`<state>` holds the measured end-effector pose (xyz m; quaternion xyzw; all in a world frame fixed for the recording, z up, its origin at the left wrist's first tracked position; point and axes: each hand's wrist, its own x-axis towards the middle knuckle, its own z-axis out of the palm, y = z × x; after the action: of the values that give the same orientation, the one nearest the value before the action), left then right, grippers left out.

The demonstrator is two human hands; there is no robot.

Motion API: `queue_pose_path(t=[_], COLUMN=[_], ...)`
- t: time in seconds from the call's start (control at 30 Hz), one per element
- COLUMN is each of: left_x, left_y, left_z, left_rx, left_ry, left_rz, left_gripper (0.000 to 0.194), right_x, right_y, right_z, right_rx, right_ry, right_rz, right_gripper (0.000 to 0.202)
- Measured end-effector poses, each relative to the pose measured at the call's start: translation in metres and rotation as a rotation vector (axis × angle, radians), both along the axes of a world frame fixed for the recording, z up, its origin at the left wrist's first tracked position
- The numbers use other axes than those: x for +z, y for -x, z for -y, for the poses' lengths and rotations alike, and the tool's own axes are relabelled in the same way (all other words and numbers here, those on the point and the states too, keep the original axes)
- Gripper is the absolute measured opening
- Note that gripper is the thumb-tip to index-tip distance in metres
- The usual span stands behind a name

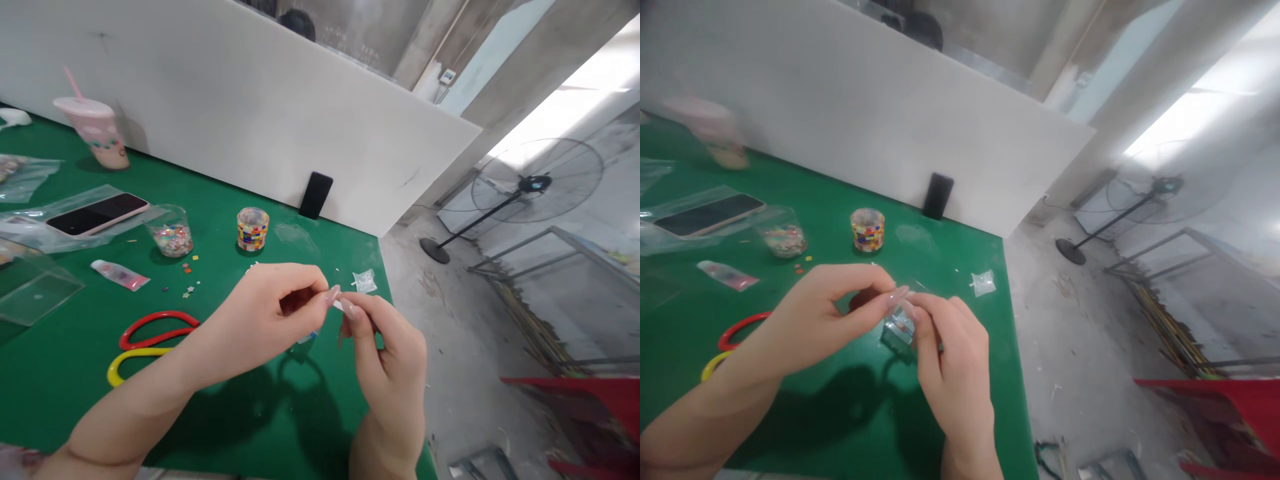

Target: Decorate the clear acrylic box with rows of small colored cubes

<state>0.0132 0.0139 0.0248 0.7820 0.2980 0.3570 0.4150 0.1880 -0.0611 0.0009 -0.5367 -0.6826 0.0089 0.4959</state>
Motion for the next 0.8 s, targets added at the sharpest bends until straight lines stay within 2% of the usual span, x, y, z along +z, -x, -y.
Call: queue_pose_path(t=[0.17, 0.33, 0.4, 0.57, 0.7, 0.8], left_x=[0.002, 0.003, 0.004, 0.005, 0.004, 0.005], left_y=[-0.001, -0.002, -0.001, 0.007, 0.01, 0.008], left_z=[0.002, 0.002, 0.002, -0.001, -0.005, -0.006], left_rx=[0.052, 0.029, 0.031, 0.041, 0.093, 0.058], left_ry=[-0.007, 0.001, 0.007, -0.009, 0.043, 0.099], left_rz=[0.02, 0.092, 0.111, 0.109, 0.212, 0.295], left_gripper=[0.033, 0.033, 0.034, 0.028, 0.023, 0.017], right_x=[-0.007, -0.007, -0.006, -0.005, -0.008, -0.01], right_y=[0.003, 0.004, 0.004, 0.002, -0.003, -0.004], right_z=[-0.003, -0.002, -0.002, -0.003, 0.002, 0.007], right_rx=[0.073, 0.219, 0.234, 0.127, 0.053, -0.004], right_ry=[0.101, 0.189, 0.196, 0.109, 0.045, 0.02], right_rz=[-0.215, -0.302, -0.34, -0.325, -0.285, -0.256], right_gripper=[0.024, 0.027, 0.026, 0.028, 0.035, 0.037])
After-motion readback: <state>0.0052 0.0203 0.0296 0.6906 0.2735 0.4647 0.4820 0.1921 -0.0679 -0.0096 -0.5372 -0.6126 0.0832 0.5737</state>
